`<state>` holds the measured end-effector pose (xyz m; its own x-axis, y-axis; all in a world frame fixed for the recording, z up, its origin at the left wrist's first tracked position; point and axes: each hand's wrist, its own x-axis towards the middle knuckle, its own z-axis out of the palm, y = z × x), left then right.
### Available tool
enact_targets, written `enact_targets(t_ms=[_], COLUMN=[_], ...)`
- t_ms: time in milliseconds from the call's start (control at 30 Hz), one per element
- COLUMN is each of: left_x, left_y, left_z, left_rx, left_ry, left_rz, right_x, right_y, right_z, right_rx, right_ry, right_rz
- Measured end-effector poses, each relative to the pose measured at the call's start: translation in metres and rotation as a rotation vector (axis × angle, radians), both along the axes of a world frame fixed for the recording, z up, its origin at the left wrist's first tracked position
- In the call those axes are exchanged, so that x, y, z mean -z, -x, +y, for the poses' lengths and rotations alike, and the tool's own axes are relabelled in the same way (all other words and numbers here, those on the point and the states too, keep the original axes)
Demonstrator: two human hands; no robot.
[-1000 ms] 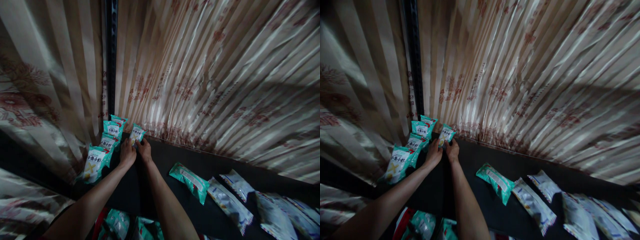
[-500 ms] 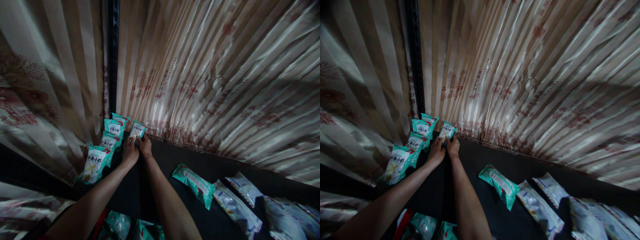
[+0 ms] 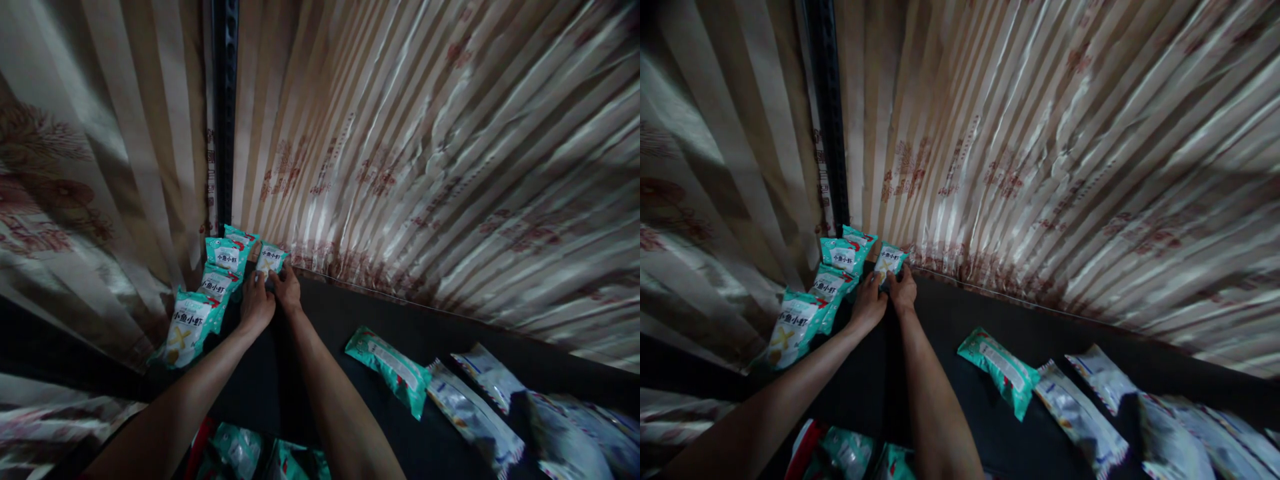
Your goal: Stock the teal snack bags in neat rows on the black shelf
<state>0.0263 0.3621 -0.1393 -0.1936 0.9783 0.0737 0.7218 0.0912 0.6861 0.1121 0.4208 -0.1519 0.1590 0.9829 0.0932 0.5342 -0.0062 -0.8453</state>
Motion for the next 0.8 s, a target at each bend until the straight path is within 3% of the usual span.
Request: enact_targets(t_ms=[433, 800], left_x=[-0.0045, -0.0063], left_y=[0.0004, 0.0019], left_z=[-0.0030, -0.0041], left_rx=[-0.017, 0.009], left_ry=[0.002, -0.016], left_rz=[0.011, 0.082], right_x=[-0.0014, -0.0055], right_y=[0.0044, 0.0075], right_z=[-0.0092, -0.0091], right_rx=[0.016, -0.008], right_ry=[-0.073, 0.023], right_rz=[-0.024, -0.067])
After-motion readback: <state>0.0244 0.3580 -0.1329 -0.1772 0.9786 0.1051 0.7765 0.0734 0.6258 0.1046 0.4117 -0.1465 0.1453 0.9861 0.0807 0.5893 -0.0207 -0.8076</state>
